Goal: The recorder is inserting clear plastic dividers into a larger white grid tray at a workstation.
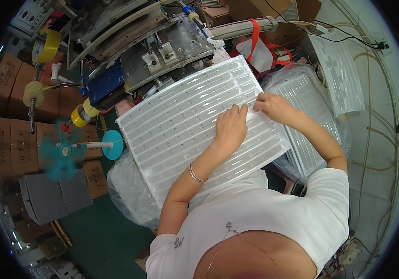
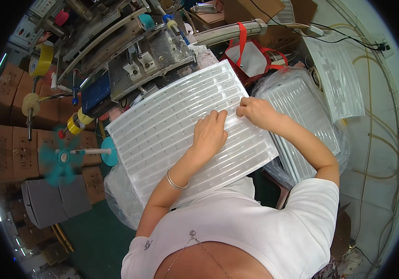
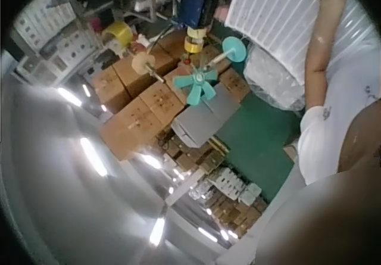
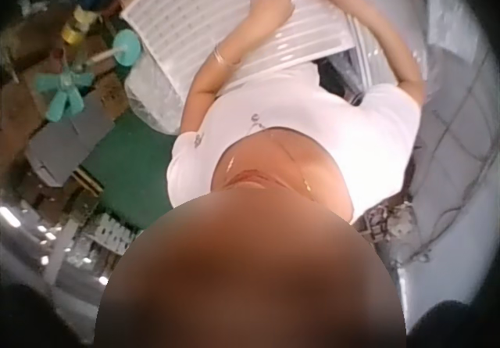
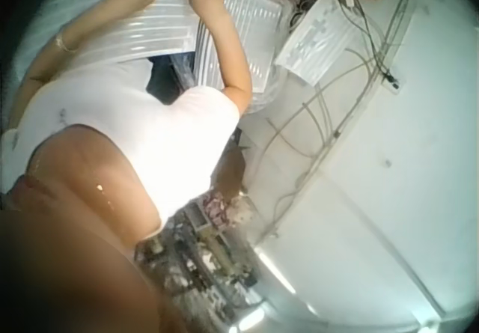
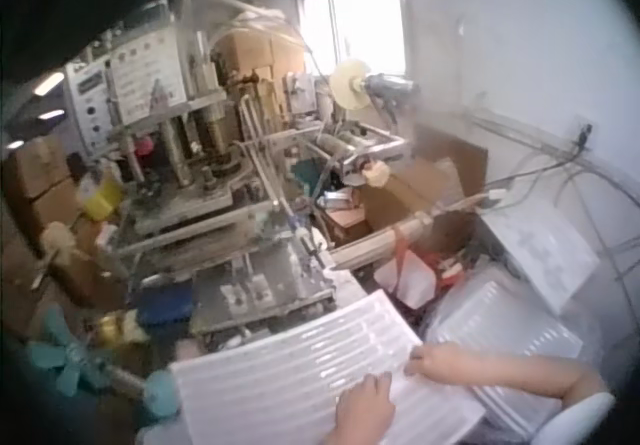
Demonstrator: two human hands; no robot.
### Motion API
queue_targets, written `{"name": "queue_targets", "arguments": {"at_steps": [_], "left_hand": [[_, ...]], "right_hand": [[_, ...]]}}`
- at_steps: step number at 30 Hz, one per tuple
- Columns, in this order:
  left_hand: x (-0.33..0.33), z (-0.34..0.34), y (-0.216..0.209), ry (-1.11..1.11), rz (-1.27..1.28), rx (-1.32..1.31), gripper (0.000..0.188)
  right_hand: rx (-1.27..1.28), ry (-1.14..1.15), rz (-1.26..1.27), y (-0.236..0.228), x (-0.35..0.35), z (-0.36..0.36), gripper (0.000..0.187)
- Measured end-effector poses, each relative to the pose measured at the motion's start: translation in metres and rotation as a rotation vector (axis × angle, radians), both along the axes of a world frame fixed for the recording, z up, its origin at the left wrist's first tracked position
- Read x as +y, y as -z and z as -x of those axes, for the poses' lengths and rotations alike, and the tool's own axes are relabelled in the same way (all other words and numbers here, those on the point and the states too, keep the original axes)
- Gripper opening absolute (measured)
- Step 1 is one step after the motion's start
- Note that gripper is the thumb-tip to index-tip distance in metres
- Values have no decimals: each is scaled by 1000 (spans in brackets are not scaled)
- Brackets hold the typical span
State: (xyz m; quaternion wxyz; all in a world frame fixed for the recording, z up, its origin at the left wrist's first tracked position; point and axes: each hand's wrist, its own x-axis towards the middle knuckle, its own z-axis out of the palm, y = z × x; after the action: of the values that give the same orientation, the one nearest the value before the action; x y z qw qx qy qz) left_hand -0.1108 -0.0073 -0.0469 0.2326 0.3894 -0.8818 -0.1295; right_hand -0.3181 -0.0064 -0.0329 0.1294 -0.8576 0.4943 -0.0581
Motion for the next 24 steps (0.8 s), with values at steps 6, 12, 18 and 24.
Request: {"name": "queue_targets", "arguments": {"at_steps": [6, 12, 18, 24], "left_hand": [[-16, 31, 29, 146, -52, 93, 21], [-17, 11, 12, 188, 145, 103, 20], [-45, -60, -15, -125, -51, 352, 26], [-86, -120, -41, -575, 71, 461, 28]], "right_hand": [[-372, 229, 31, -36, -32, -10, 22], [-650, 328, -4, -49, -59, -30, 13], [-850, 249, 87, -41, -82, -49, 22], [-929, 177, 77, -57, -98, -95, 28]]}}
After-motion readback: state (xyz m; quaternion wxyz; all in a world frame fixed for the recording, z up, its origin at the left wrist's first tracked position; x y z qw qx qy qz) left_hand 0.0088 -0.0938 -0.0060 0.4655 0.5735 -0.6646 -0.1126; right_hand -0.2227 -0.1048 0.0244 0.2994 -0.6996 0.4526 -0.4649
